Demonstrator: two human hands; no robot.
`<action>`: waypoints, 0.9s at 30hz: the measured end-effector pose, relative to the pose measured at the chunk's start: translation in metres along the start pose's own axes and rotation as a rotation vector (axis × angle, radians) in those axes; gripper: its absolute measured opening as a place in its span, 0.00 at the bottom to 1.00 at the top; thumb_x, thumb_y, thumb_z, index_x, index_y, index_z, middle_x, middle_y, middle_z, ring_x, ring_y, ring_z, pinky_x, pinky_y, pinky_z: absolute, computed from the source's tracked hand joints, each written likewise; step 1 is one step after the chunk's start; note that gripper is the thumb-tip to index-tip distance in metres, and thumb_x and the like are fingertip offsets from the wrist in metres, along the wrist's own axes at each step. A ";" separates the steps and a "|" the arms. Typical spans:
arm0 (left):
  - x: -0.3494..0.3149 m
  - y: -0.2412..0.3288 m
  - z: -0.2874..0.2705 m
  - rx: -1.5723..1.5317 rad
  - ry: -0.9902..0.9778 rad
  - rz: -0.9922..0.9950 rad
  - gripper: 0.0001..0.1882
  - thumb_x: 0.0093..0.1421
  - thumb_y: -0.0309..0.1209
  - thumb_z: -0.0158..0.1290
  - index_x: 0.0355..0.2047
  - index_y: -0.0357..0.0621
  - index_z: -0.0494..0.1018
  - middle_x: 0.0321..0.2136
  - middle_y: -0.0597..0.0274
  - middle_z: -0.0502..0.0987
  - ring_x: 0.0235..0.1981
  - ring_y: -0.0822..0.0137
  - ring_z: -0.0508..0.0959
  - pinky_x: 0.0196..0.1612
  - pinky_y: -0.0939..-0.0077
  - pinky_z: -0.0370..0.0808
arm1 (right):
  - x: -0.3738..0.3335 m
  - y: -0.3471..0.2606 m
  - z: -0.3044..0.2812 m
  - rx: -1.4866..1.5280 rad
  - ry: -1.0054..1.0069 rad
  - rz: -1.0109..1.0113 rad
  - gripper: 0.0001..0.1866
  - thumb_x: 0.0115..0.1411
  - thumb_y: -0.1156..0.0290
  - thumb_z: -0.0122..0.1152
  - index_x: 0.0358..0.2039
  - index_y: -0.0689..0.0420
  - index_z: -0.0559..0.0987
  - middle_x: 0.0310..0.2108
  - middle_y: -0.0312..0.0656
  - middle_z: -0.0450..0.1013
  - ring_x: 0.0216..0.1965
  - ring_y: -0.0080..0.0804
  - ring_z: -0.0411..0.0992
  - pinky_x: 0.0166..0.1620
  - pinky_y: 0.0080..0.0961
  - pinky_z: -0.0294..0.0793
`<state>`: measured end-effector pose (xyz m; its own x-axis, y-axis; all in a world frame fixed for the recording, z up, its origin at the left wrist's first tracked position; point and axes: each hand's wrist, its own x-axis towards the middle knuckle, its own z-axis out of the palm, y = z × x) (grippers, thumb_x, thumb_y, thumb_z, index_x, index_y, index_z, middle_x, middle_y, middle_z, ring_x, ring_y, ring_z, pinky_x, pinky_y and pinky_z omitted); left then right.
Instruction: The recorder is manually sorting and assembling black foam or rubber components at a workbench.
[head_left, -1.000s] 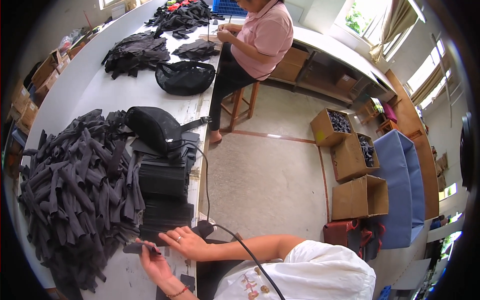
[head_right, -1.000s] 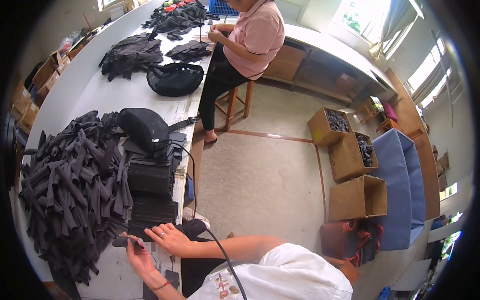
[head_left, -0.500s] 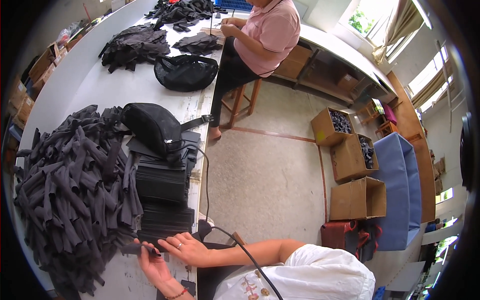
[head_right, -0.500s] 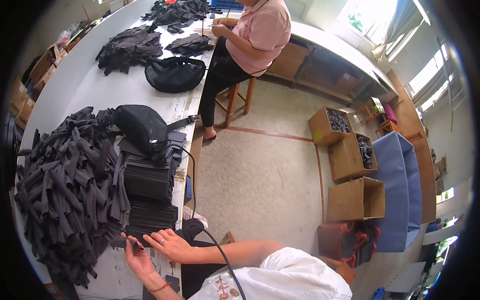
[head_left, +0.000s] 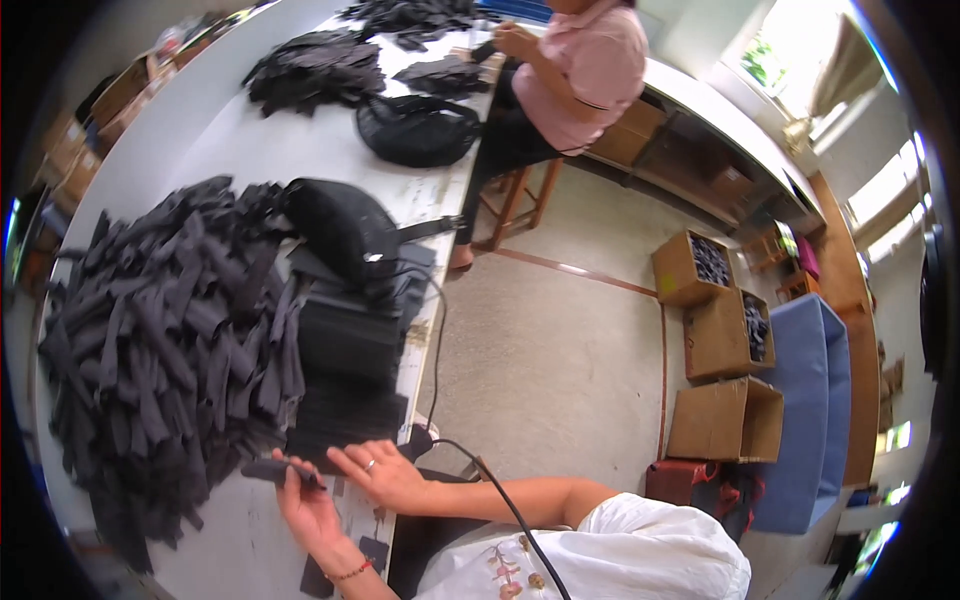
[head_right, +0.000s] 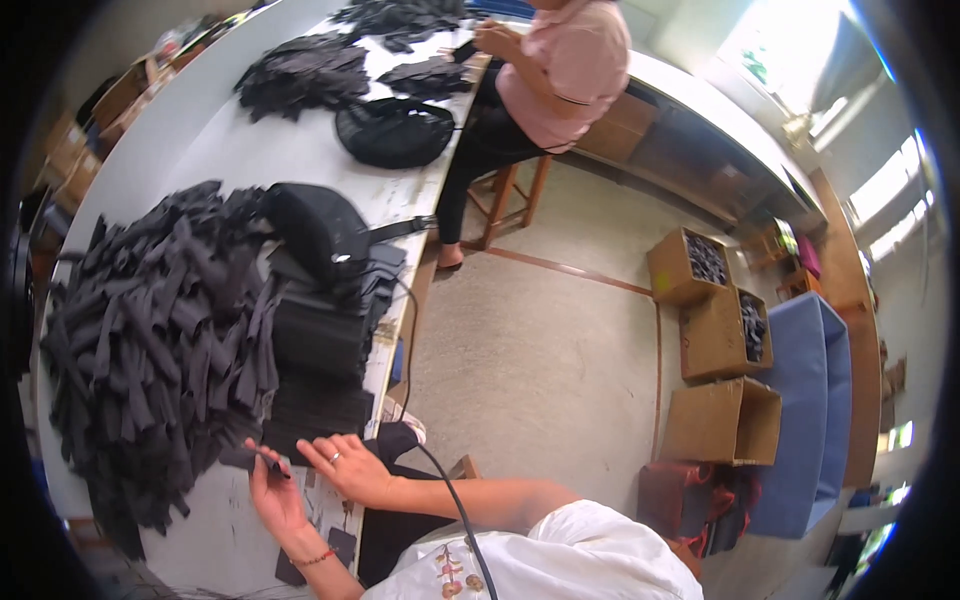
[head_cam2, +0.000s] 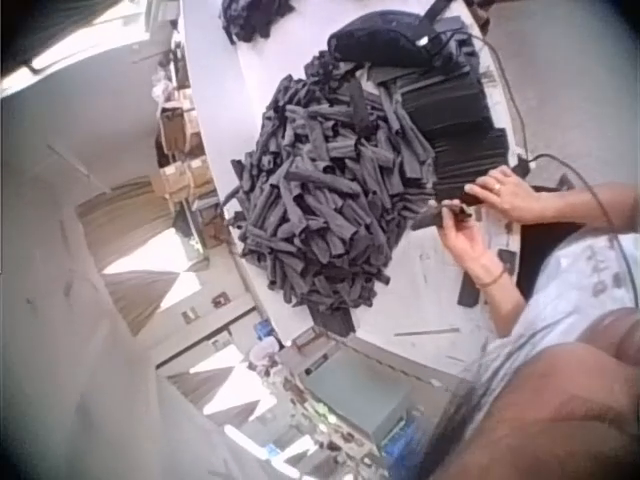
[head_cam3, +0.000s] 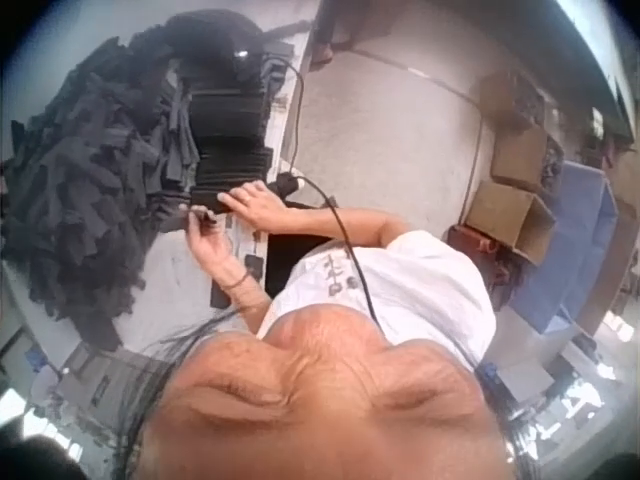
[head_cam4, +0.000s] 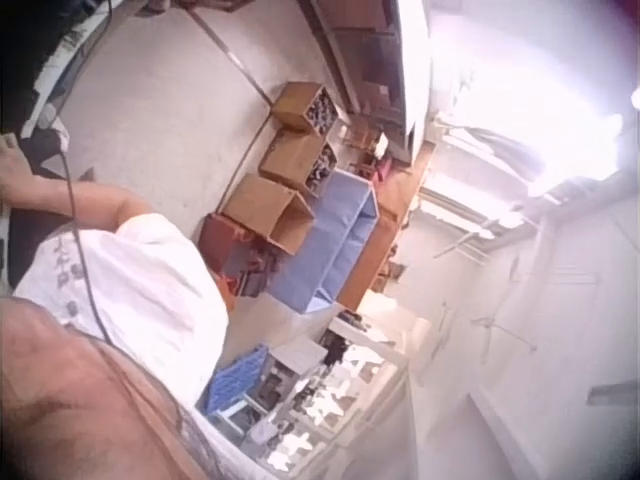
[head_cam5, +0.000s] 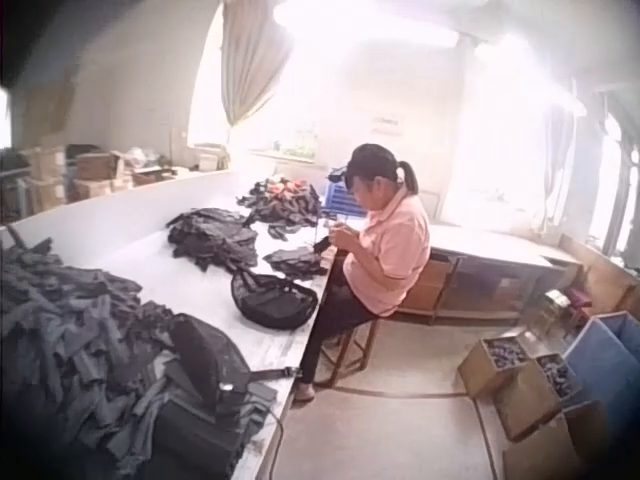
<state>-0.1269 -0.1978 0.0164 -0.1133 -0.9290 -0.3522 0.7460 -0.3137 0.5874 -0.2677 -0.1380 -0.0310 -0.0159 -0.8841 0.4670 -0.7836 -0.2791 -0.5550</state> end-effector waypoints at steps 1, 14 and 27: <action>-0.001 0.003 -0.001 -0.009 0.063 0.012 0.23 0.63 0.21 0.51 0.59 0.38 0.64 0.36 0.58 0.75 0.36 0.68 0.76 0.35 0.75 0.77 | -0.001 0.004 0.002 -0.002 -0.011 -0.003 0.32 0.54 0.70 0.57 0.61 0.61 0.66 0.46 0.46 0.70 0.44 0.40 0.70 0.46 0.37 0.68; -0.055 0.061 0.005 0.020 0.082 0.259 0.18 0.59 0.20 0.56 0.50 0.37 0.68 0.41 0.52 0.77 0.44 0.53 0.80 0.51 0.63 0.80 | 0.017 -0.028 -0.072 0.302 -0.060 -0.044 0.28 0.53 0.78 0.65 0.56 0.57 0.73 0.43 0.44 0.72 0.44 0.42 0.69 0.47 0.34 0.64; -0.076 0.048 0.000 0.046 0.038 0.122 0.20 0.59 0.23 0.58 0.50 0.40 0.66 0.43 0.50 0.77 0.44 0.53 0.81 0.46 0.68 0.82 | 0.035 -0.064 -0.098 0.056 -0.039 -0.466 0.22 0.50 0.76 0.67 0.47 0.54 0.79 0.37 0.33 0.73 0.35 0.31 0.70 0.42 0.31 0.64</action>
<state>-0.0823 -0.1428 0.0714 0.0018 -0.9530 -0.3029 0.7219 -0.2084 0.6598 -0.2792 -0.1141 0.0880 0.3537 -0.6732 0.6494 -0.6668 -0.6683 -0.3297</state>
